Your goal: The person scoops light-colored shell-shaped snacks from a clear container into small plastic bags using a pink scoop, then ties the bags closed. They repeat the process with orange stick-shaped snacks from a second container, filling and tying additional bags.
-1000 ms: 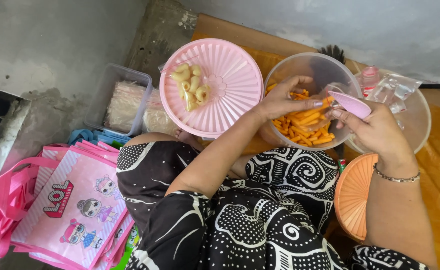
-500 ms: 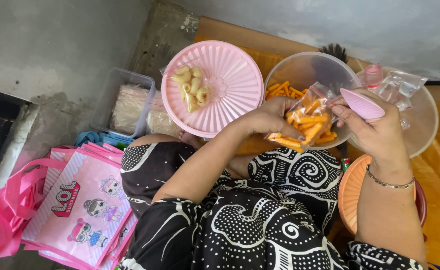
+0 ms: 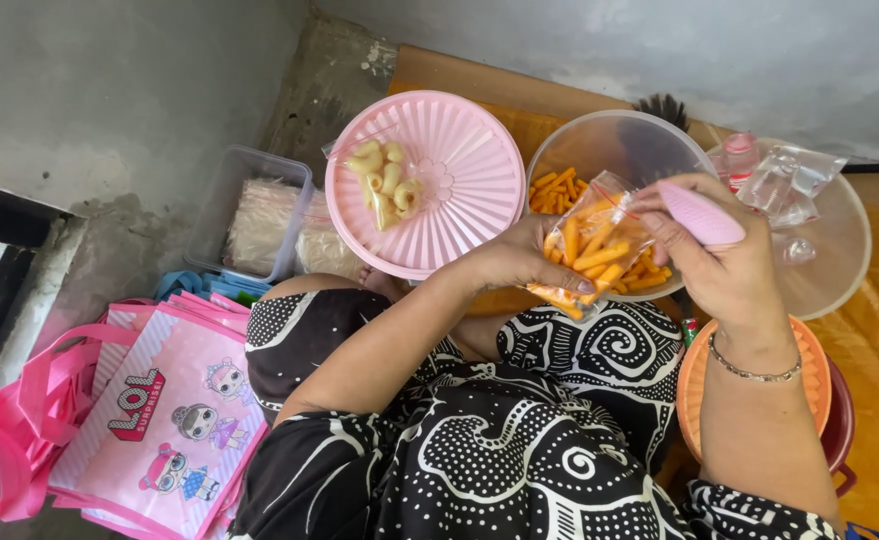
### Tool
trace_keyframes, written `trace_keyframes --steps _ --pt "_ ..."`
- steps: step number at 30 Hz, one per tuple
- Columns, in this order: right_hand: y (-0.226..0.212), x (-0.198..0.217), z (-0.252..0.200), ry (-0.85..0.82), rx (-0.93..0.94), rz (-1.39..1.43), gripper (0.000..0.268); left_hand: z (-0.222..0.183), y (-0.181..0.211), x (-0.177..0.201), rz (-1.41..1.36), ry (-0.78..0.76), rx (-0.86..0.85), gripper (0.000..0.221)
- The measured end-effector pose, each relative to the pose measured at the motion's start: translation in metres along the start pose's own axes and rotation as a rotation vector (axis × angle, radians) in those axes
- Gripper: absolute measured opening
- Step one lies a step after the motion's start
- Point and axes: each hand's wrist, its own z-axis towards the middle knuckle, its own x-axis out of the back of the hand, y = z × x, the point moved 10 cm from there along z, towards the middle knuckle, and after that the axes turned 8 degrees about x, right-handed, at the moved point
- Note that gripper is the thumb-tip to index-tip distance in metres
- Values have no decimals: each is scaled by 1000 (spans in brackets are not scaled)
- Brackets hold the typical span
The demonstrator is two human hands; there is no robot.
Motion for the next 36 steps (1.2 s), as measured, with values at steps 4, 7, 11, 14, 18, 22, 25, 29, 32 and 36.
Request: trace_keyframes --steps 4,7,11,14,18,22,25,29,32,36 --pt "31 30 1 170 -87 -69 17 2 6 23 -142 43 -175 51" --pt "68 26 11 34 -322 -261 17 -10 25 39 -74 125 -238 51" --pt "141 8 23 -252 -428 -520 43 -15 36 56 -50 240 -318 51" --pt "222 12 24 -382 -496 -769 36 -14 34 61 -121 286 -395 54" --pt "283 20 36 -463 -581 -1015 41 -7 17 81 -246 330 -498 59" --pt "297 6 52 -477 -526 -1173 30 -11 20 83 -279 337 -503 57" --pt "329 -10 48 -536 -565 -1238 30 -17 24 84 -284 360 -502 53" --pt "297 -31 43 -626 -643 -1229 34 -17 22 92 -301 375 -502 54" --pt "256 -51 34 -710 -680 -1151 38 -15 19 93 -322 373 -491 54" --pt "270 -68 16 -879 -719 -962 34 -12 13 98 -314 391 -504 52"
